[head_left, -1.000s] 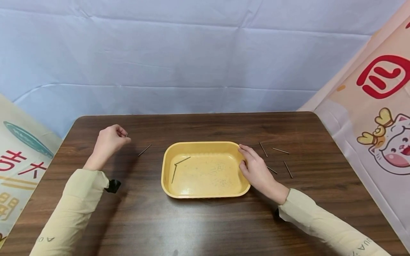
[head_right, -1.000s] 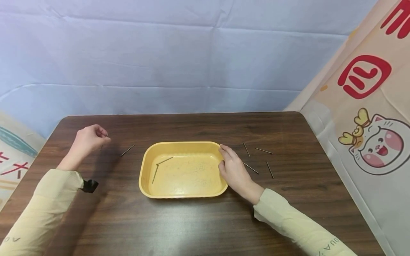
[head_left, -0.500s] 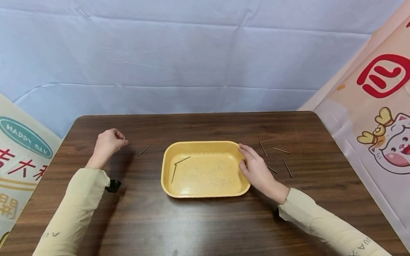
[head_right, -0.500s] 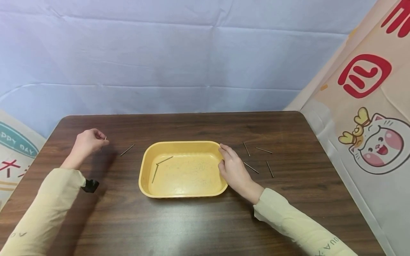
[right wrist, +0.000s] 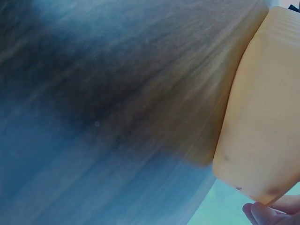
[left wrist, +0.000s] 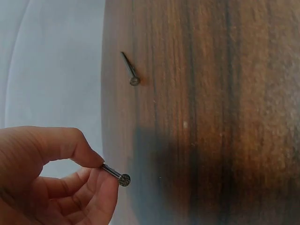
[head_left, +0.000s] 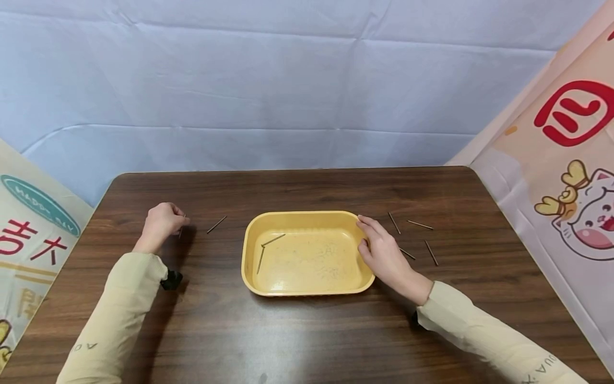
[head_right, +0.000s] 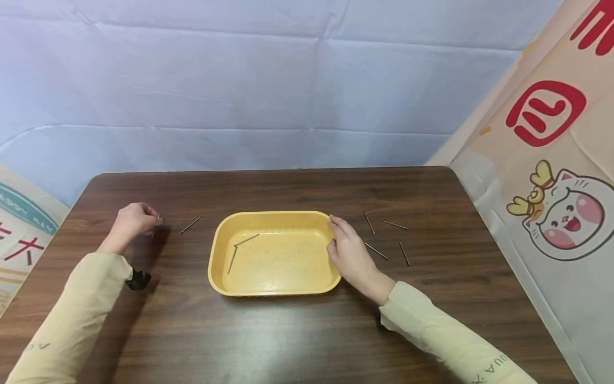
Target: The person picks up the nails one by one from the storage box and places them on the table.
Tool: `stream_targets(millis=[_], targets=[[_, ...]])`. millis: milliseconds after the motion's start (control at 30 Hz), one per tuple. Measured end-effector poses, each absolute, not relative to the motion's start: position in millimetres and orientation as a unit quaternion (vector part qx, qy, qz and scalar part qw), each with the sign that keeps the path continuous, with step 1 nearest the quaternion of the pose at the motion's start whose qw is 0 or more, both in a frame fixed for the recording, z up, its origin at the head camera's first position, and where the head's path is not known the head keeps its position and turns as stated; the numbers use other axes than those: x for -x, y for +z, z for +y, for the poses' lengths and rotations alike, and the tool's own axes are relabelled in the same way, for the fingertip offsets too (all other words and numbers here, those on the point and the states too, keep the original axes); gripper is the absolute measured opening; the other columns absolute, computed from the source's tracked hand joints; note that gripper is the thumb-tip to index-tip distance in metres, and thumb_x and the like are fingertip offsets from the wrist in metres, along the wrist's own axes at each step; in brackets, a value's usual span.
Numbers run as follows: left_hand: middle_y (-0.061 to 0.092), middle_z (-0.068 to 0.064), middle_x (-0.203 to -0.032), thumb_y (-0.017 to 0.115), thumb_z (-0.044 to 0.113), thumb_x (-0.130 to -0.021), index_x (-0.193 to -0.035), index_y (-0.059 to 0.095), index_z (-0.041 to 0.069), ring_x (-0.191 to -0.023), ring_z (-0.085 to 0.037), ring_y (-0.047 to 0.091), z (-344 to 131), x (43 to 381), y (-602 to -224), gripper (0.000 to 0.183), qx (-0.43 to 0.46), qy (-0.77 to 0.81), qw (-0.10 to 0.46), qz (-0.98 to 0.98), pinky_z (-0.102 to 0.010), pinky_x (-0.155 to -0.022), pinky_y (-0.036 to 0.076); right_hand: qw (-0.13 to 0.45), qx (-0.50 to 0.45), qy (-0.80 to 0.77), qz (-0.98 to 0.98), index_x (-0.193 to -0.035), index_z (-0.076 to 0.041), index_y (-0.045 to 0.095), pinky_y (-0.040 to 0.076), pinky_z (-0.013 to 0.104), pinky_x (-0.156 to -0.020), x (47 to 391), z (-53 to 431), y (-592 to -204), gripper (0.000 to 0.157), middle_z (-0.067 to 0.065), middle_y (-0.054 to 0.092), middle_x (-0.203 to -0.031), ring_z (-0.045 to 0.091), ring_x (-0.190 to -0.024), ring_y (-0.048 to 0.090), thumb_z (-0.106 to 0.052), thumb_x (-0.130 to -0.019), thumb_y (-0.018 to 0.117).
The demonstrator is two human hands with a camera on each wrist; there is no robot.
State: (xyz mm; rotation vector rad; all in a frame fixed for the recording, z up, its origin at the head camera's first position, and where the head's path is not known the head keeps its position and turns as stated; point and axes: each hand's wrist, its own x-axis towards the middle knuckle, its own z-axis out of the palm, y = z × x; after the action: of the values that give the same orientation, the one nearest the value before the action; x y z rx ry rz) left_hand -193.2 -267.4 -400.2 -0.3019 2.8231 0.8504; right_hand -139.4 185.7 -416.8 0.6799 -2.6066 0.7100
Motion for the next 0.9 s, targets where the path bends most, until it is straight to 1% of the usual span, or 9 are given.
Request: stream_targets(millis=[167, 300, 467, 900], targets=[[0.062, -0.015, -0.082, 0.060, 0.016, -0.082, -0.086, 0.058, -0.003, -0.058, -0.015, 0.061, -269.0, 194.4, -404.3, 0.020, 0.108, 0.293, 0.104, 0.944, -0.040, -0.068, 0.049, 0.180, -0.241, 0.251, -0.920, -0.112, 0.014, 0.057, 0.049, 0.032, -0.067, 140.1, 185.7, -417.3, 0.036, 0.022, 0.053, -0.121, 0.030, -0.100, 0.057, 0.009, -0.076, 0.054], [0.063, -0.014, -0.079, 0.060, 0.015, -0.082, -0.085, 0.058, -0.003, -0.057, -0.015, 0.061, -270.5, 195.0, -406.9, 0.019, 0.111, 0.292, 0.114, 0.943, -0.037, -0.065, 0.051, 0.181, -0.243, 0.251, -0.920, -0.112, 0.014, 0.057, 0.049, 0.032, -0.067, 140.1, 185.4, -417.2, 0.036, 0.022, 0.053, -0.121, 0.030, -0.100, 0.057, 0.008, -0.076, 0.055], [0.061, -0.014, -0.076, 0.059, 0.012, -0.082, -0.087, 0.059, -0.006, -0.057, -0.015, 0.059, -273.4, 194.7, -411.9, 0.019, 0.105, 0.310, 0.122, 0.937, -0.034, -0.060, 0.053, 0.173, -0.241, 0.252, -0.921, -0.113, 0.013, 0.056, 0.048, 0.030, -0.064, 139.5, 185.1, -416.4, 0.036, 0.021, 0.052, -0.122, 0.027, -0.096, 0.057, 0.007, -0.077, 0.053], [0.060, -0.015, -0.076, 0.058, 0.011, -0.083, -0.092, 0.059, -0.009, -0.062, -0.018, 0.059, -274.9, 195.0, -412.4, 0.022, 0.107, 0.322, 0.143, 0.930, -0.034, -0.061, 0.053, 0.178, -0.241, 0.253, -0.920, -0.114, 0.013, 0.056, 0.048, 0.029, -0.062, 139.3, 184.4, -416.2, 0.037, 0.020, 0.053, -0.122, 0.025, -0.092, 0.057, 0.007, -0.077, 0.053]])
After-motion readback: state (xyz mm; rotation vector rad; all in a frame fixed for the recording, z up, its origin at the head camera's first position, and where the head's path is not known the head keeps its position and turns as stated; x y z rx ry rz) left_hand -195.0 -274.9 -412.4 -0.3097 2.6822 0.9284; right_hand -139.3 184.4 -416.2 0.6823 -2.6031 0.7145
